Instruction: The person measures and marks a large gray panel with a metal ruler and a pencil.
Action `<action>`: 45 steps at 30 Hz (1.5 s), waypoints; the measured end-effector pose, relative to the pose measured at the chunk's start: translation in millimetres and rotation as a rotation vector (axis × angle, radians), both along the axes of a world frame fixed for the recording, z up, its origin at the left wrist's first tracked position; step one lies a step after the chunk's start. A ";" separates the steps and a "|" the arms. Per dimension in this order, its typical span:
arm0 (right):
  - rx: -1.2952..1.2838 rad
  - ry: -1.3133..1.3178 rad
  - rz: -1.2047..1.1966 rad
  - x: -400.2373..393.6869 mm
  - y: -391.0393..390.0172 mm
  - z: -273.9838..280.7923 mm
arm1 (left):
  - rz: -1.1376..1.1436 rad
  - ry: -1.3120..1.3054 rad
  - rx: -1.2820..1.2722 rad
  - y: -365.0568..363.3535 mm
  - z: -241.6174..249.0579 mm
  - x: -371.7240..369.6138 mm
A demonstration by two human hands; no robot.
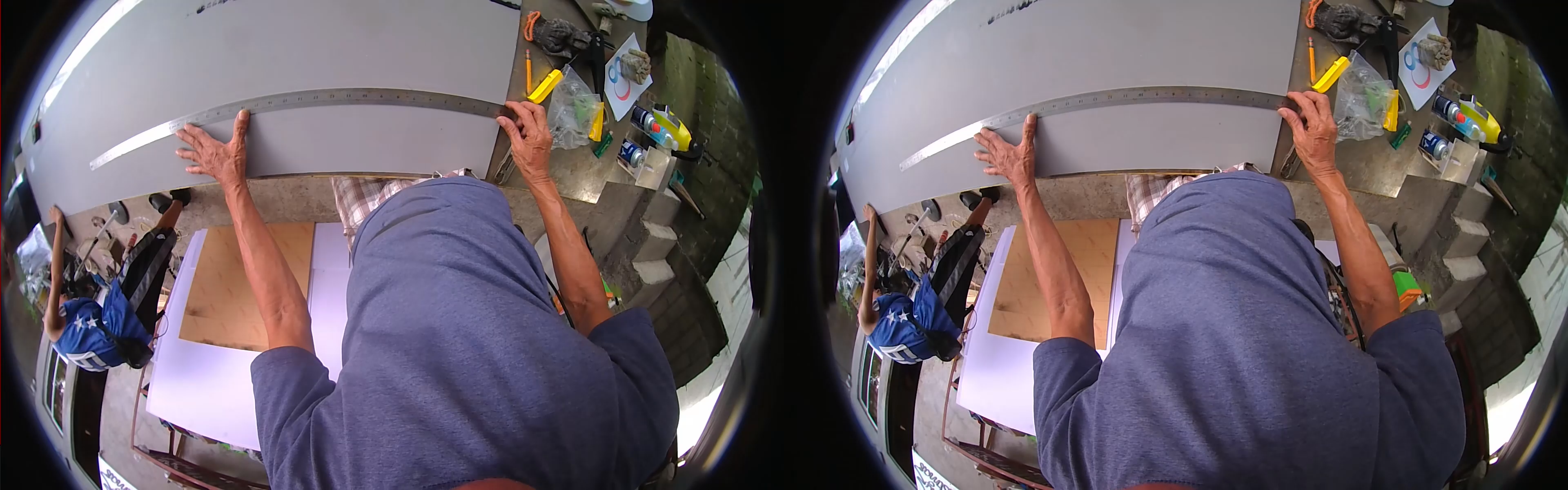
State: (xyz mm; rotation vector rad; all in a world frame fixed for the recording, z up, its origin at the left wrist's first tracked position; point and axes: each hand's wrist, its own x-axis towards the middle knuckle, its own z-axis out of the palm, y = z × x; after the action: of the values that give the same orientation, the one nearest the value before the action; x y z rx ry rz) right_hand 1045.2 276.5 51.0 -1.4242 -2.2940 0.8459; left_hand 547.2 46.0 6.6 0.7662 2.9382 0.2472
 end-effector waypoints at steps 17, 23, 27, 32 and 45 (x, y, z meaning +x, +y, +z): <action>-0.025 -0.038 0.016 -0.3 2.9 2.7 | 0.008 -0.044 0.017 3.2 4.2 1.7; -0.030 -0.046 0.056 -26.9 4.0 18.8 | 0.029 -0.039 0.035 5.4 14.4 8.7; -0.113 -0.129 0.130 -49.2 3.9 16.0 | 0.048 -0.093 0.095 7.3 20.3 10.8; -0.099 -0.211 0.176 -48.8 14.1 5.9 | 0.035 0.021 0.110 8.1 25.5 17.0; -0.235 -0.320 0.112 -41.5 26.0 -2.7 | 0.152 0.374 0.462 -68.4 0.9 -194.4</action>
State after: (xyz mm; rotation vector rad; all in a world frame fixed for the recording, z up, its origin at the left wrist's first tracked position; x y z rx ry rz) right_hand 1003.8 302.5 48.3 -1.6461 -2.6016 1.0131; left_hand 352.8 -22.4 7.6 0.6953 3.3422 0.9149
